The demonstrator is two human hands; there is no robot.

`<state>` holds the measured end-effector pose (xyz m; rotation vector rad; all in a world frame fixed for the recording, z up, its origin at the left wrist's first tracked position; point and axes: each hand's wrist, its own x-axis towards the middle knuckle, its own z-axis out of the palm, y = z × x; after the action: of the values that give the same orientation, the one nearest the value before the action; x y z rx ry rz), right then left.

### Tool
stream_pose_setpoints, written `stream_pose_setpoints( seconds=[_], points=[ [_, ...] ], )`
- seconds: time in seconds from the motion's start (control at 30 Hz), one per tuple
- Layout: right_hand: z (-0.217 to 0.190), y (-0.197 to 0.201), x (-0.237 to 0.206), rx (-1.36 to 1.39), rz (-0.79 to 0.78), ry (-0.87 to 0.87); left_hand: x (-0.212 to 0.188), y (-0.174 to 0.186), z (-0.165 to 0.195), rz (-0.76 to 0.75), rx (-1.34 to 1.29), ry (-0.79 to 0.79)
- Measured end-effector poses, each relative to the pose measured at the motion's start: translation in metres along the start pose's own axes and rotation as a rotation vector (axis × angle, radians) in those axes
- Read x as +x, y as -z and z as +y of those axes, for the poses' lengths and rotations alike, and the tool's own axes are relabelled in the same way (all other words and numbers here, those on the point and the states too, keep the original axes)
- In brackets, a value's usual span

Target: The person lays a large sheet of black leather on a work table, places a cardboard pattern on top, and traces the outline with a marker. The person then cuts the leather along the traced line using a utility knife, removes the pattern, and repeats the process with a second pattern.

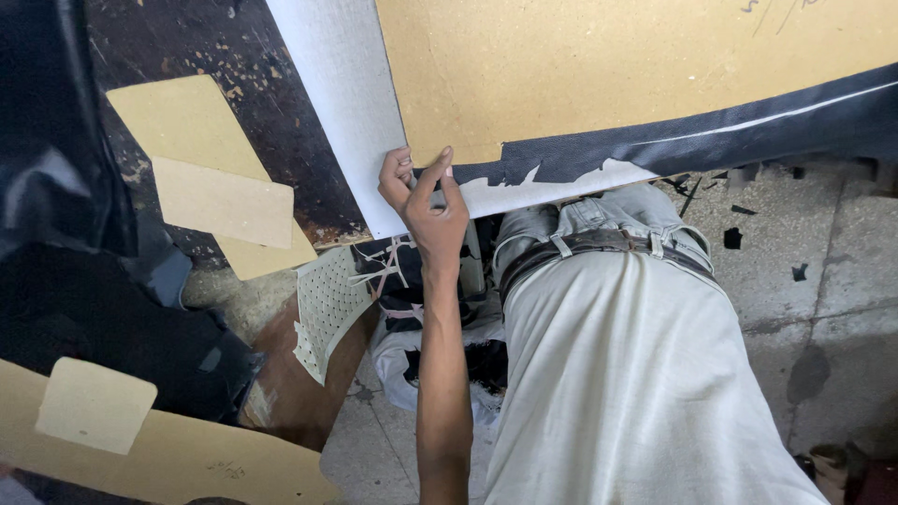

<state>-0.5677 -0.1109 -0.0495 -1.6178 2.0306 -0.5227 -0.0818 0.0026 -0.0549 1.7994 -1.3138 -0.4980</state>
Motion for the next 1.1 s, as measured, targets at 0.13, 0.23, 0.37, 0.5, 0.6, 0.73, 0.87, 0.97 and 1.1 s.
stream_pose_setpoints(
  seconds=[0.13,0.23,0.37,0.5,0.6,0.73,0.87,0.97,1.1],
  points=[
    [-0.008,-0.005,-0.010,0.001,0.013,0.005,0.002,0.004,0.001,-0.027,0.021,-0.017],
    [-0.013,-0.011,-0.010,0.004,0.013,0.018,0.003,0.009,-0.001,-0.050,0.052,-0.027],
    [-0.023,-0.018,-0.009,0.024,0.028,0.046,0.002,0.013,-0.006,-0.063,0.074,-0.073],
    [-0.056,-0.043,-0.021,0.189,0.091,0.213,0.001,0.014,-0.011,-0.074,0.086,-0.101],
    [-0.095,-0.064,-0.040,0.188,0.092,0.328,0.000,0.014,-0.012,-0.076,0.078,-0.117],
    [-0.151,-0.075,-0.061,0.191,0.010,0.362,0.006,0.019,-0.012,-0.107,0.057,-0.100],
    [-0.206,-0.097,-0.092,0.140,-0.266,0.395,0.039,0.041,-0.021,-0.265,0.141,-0.204],
    [-0.242,-0.134,-0.112,0.069,-0.500,0.571,0.077,0.057,-0.033,-0.524,0.223,-0.361],
    [-0.277,-0.178,-0.126,-0.044,-0.405,1.011,0.121,0.050,-0.040,-0.774,0.225,-0.437]
  ],
)
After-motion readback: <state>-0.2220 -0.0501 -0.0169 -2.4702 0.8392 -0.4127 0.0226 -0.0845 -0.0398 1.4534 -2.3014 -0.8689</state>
